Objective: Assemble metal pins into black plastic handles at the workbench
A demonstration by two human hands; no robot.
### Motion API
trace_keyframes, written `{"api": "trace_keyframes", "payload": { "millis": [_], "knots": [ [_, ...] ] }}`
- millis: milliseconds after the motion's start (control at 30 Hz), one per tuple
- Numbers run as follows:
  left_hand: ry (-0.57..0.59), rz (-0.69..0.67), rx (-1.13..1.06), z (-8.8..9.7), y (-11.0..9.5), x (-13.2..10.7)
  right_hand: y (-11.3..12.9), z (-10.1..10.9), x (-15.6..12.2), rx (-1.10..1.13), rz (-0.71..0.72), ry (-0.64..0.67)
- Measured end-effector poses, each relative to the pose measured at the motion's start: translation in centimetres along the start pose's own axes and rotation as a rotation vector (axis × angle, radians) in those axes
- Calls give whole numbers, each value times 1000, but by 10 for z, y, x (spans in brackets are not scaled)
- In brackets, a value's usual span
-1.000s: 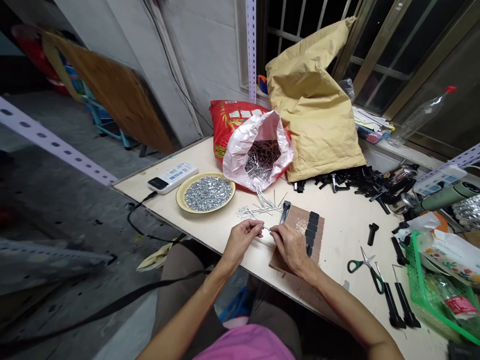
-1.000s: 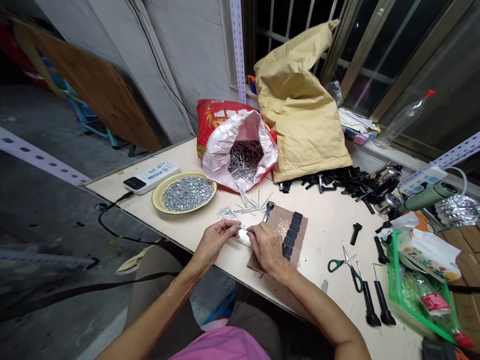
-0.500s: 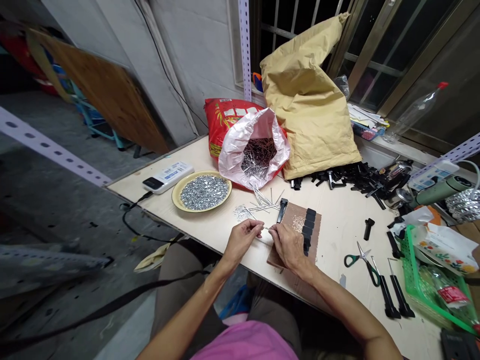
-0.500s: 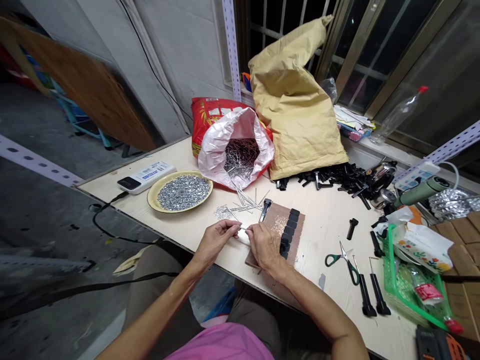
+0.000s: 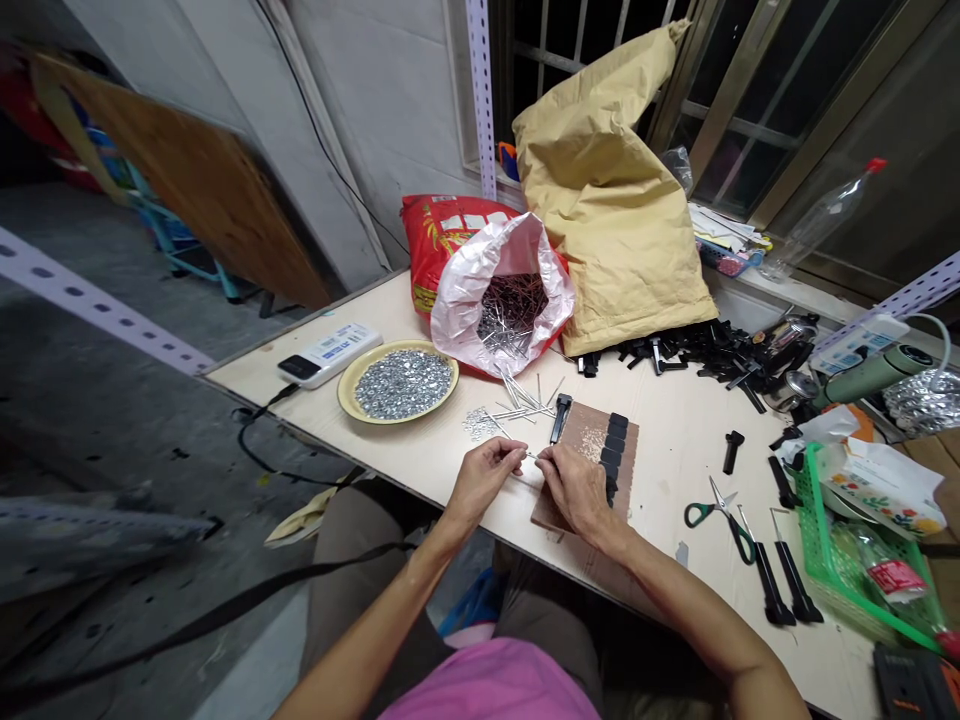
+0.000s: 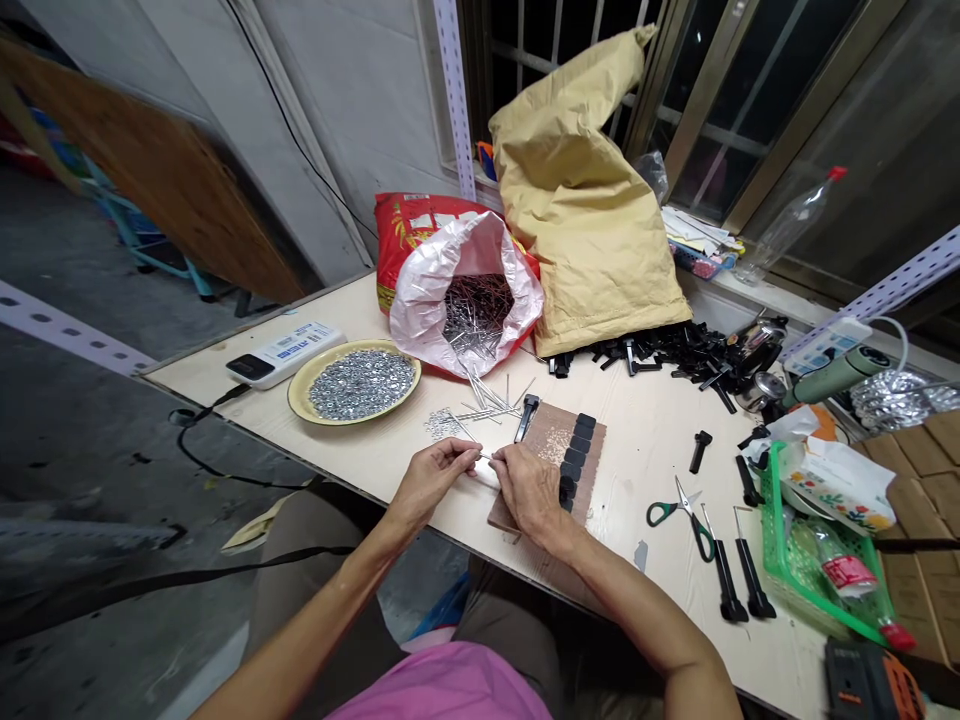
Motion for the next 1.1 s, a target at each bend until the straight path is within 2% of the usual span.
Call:
{"api": "trace_keyframes", "payload": {
  "millis": [167,300,400,500,600,767,867,967,1033,1100],
  "knots": [
    [5,11,-29,-2,1,0,-3,-4,0,-11,-51,58],
    [17,38,-84,-4,5,1,3,2,-1,-45,20,20],
    [23,33,-95,-6,4,1,3,1,-1,-92,23,35],
    [29,32,-98,-7,2,1,-1,1,-1,-36,3,48],
    [45,57,-107,-9,4,0,1,4,-1,23,41,35],
    [89,75,-115,-22,5,-2,-1,11,-6,30,61,12],
    [130,87,-173,-37,6,-6,-10,23,-13,66,6,-11],
    [116,64,-165,-45,7,-12,-28,47,-24,65,-84,-67],
    [89,-7,-44,-45,7,-17,-46,64,-33,42,-150,-110],
    [78,-141,139,-48,4,-21,-68,77,-40,-7,-207,-135]
  ]
}}
Point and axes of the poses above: each hand's wrist, its own x-axis towards the middle knuckle, its own z-axis out of the back of the hand, y = z × x, the point moved 10 cm from there along x, towards the middle knuckle, and after that the axes turned 11 degrees about x, right-handed, at the moved point
